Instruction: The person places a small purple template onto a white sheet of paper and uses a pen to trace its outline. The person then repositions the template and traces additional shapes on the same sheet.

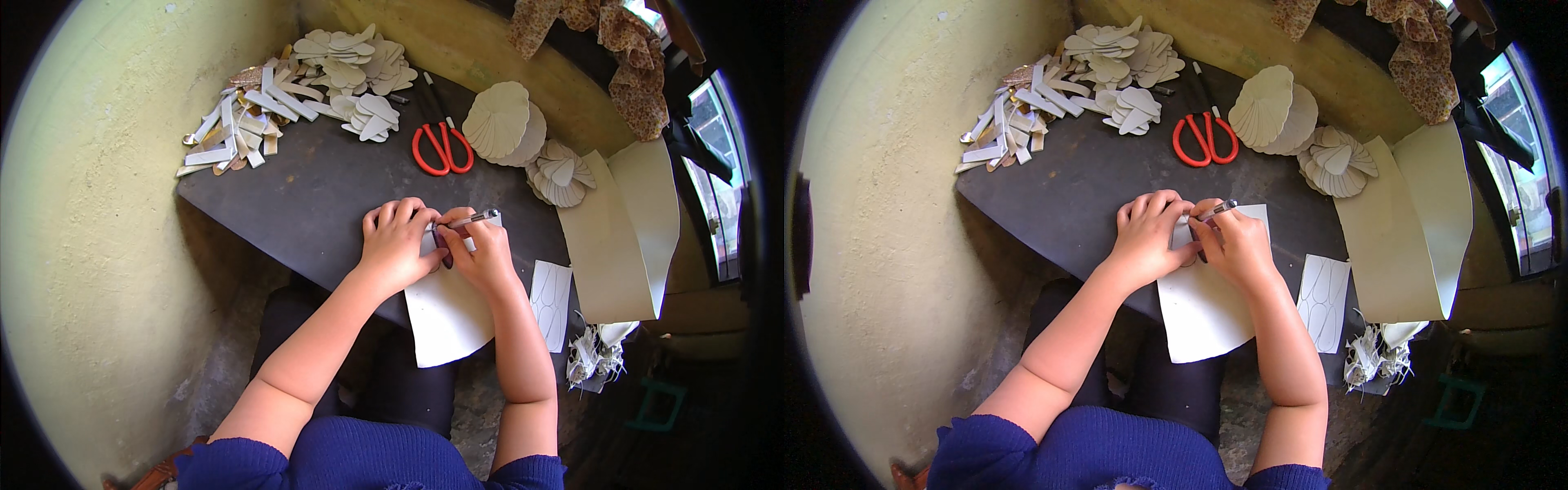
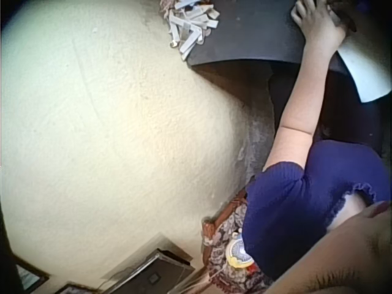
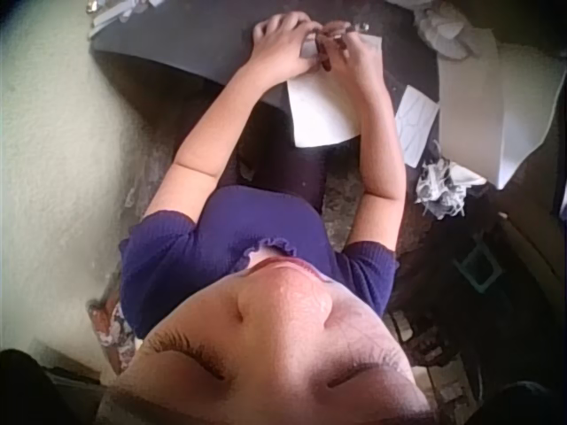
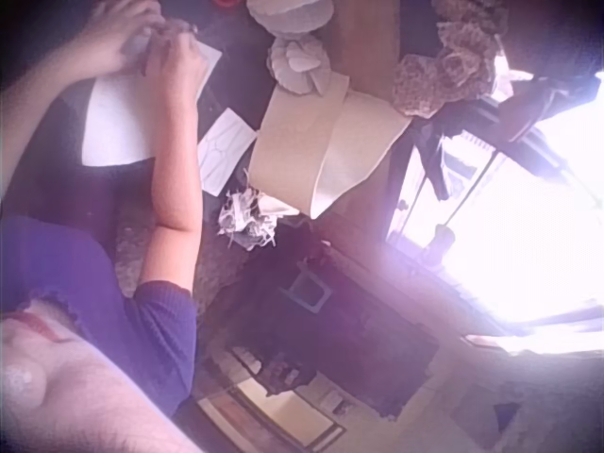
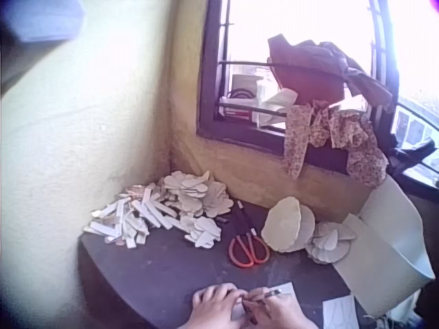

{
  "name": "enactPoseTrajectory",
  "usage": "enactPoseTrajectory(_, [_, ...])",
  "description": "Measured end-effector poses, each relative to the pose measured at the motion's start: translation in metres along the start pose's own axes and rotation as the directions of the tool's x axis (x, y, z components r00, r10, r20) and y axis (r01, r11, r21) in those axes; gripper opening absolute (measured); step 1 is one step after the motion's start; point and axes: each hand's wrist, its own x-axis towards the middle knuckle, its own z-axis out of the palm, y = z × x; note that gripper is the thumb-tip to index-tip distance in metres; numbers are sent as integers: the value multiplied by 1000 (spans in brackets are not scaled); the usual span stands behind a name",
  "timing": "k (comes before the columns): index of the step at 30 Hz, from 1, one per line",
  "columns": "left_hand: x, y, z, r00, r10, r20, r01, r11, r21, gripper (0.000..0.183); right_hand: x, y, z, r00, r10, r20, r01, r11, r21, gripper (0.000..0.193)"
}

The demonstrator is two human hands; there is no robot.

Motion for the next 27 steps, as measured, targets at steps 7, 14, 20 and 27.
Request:
enactPoseTrajectory(7, [0,0,1,1000,-9,-14,9,1000,-1,60,2,1,3,996,84,-23,-83,995,58,10])
enactPoseTrajectory(14, [0,1,0,1000,-11,-5,11,1000,3,60,2,-1,6,993,104,-57,-99,992,76,10])
enactPoseTrajectory(20, [1,2,-1,1000,-16,1,16,1000,1,60,3,4,9,987,142,-82,-131,983,127,13])
enactPoseTrajectory(27, [0,1,-1,1000,-16,-9,16,1000,3,60,6,-3,6,979,193,-60,-189,979,71,13])
